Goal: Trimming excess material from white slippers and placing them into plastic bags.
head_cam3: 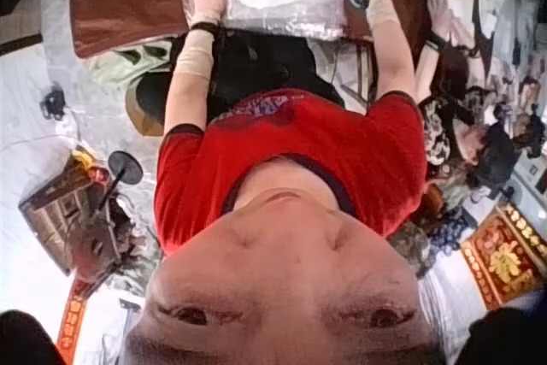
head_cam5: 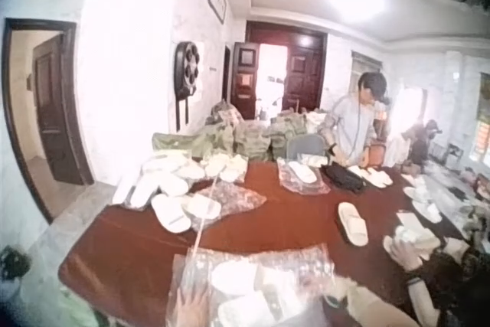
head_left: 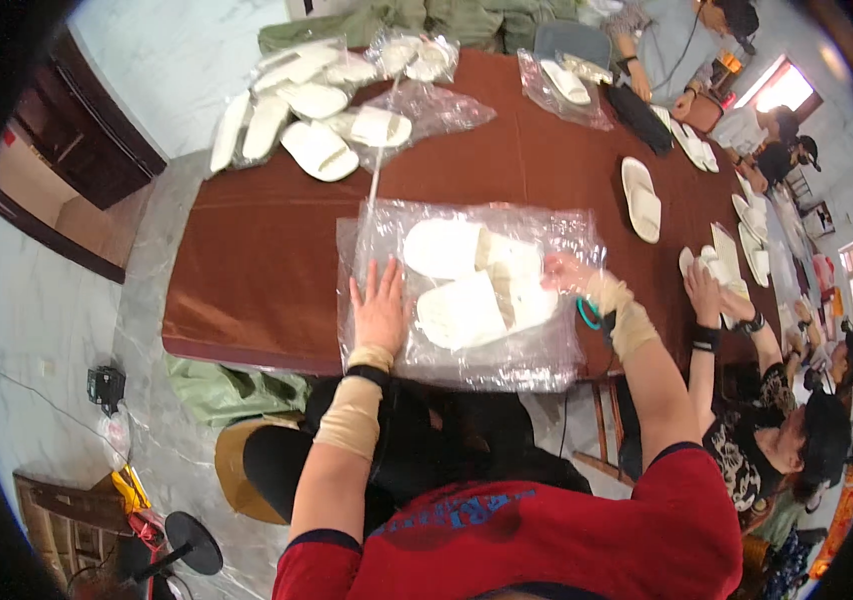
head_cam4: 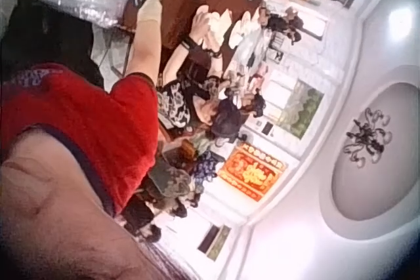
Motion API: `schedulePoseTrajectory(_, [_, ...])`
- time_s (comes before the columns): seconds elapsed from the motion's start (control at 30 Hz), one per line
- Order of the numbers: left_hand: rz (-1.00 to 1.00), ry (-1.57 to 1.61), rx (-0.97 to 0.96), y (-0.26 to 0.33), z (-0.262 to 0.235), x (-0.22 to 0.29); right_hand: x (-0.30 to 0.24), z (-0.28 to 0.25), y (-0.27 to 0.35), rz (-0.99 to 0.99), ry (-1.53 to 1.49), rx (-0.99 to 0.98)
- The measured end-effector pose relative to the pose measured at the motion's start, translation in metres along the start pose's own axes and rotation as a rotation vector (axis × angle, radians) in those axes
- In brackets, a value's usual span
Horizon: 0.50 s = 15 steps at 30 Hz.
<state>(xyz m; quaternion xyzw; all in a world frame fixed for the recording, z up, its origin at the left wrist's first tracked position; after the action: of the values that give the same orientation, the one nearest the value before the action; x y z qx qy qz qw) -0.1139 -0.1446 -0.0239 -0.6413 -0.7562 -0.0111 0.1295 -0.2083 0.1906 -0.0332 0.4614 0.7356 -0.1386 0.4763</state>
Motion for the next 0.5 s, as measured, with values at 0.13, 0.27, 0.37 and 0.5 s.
schedulePoseTrajectory(0.13, [0.022, 0.006, 0.0, 0.003, -0.001, -0.004, -0.009, 0.018, -0.015, 0.096, 0.122, 0.015])
schedulePoseTrajectory(0.27, [0.037, 0.006, -0.008, 0.007, 0.0, -0.005, 0.012, 0.02, -0.026, -0.089, 0.289, 0.224])
schedulePoseTrajectory(0.37, [0.05, 0.064, 0.033, -0.002, 0.005, 0.001, 0.024, 0.007, -0.029, -0.115, 0.105, 0.268])
schedulePoseTrajectory(0.5, [0.028, 0.086, 0.075, 0.007, 0.0, -0.013, -0.025, 0.039, -0.015, -0.016, -0.401, 0.155])
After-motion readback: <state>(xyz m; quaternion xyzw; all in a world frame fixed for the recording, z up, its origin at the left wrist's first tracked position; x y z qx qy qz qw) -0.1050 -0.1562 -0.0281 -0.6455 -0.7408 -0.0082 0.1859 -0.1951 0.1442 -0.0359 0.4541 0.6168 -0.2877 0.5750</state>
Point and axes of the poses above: each hand's wrist, its own y-axis away from the middle knuckle, its own z-axis out of the palm, x = y × z, the point moved 8 cm from there along -y, towards the middle knuckle, and after that the axes turned 14 degrees about -z, right-handed, at the moved point
